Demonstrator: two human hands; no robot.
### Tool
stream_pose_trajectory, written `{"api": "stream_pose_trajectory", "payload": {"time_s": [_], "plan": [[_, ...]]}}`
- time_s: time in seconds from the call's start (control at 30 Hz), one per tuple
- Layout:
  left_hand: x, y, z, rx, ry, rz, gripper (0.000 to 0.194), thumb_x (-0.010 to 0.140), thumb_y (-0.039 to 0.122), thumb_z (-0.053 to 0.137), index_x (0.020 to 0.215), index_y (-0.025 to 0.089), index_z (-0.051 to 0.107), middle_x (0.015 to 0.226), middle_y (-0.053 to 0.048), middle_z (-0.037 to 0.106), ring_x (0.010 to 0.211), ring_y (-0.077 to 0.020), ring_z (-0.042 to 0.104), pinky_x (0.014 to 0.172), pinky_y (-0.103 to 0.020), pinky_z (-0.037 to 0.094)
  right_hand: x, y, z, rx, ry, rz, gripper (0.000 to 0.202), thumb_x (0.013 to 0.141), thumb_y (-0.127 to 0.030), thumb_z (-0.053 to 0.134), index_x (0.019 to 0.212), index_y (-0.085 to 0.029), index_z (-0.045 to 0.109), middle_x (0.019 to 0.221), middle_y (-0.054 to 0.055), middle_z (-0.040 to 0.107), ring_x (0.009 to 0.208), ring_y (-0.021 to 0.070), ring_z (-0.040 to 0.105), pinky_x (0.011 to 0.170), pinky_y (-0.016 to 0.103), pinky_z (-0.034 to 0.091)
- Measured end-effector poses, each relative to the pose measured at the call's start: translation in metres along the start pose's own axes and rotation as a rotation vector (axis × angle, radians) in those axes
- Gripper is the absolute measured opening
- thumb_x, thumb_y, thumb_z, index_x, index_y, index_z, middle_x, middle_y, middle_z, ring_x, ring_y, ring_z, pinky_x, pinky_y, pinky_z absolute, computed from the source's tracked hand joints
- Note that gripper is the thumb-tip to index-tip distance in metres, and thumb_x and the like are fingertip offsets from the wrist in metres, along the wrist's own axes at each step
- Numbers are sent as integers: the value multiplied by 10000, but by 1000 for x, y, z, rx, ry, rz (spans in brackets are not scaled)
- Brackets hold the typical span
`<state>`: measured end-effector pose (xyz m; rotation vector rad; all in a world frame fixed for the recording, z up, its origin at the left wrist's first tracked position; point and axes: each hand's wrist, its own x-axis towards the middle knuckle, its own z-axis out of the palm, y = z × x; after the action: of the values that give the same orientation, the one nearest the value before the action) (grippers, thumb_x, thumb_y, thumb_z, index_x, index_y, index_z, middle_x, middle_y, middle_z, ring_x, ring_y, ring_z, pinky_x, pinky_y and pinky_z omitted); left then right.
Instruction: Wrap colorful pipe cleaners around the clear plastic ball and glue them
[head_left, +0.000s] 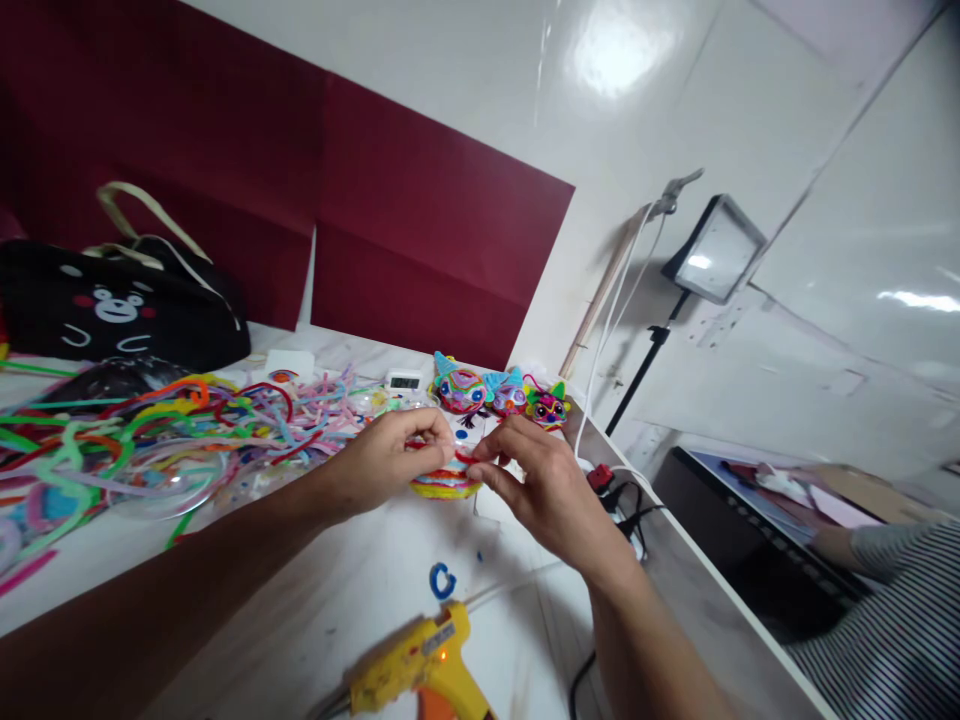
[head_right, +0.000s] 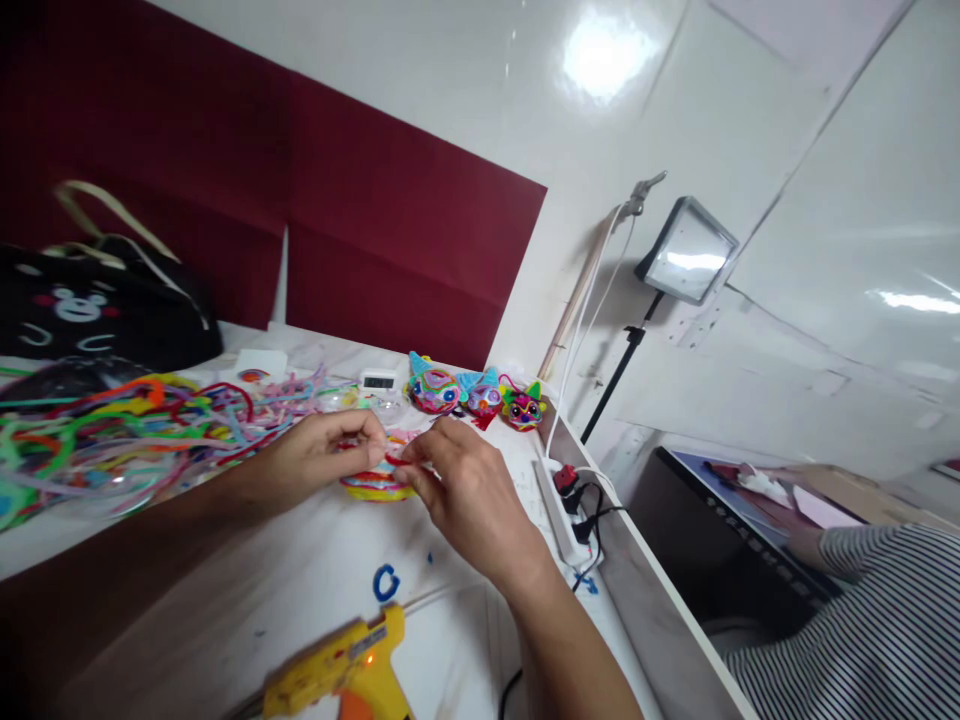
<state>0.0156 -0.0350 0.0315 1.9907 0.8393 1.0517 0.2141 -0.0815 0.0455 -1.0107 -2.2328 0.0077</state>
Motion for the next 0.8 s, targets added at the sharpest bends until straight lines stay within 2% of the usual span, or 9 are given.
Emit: {"api": "stream_pose_trajectory", "payload": {"time_s": [0.4,0.57,0.8], "plan": [[0,-3,0,15,-16,30,132,778,271,563,681,181,568,690,34,551,702,-146,510,665,-246,400,2,-1,3,-16,7,84,148,956,-162,502,812,-179,532,816,41,595,720,169,547,666,284,395],[-1,-1,0,36,-11,37,136,777,270,554,672,184,569,689,28,564,710,-155,518,677,-253,406,3,-3,4,-42,-3,140,138,951,-192,509,817,-182,543,760,24,583,644,154,511,615,276,359],[-1,-4,1,62,25,44,137,774,272,550,674,181,571,686,30,564,711,-157,524,679,-255,406,6,-5,4,37,-3,189,94,917,-186,560,826,-172,581,719,11,617,623,140,531,608,260,366]]}}
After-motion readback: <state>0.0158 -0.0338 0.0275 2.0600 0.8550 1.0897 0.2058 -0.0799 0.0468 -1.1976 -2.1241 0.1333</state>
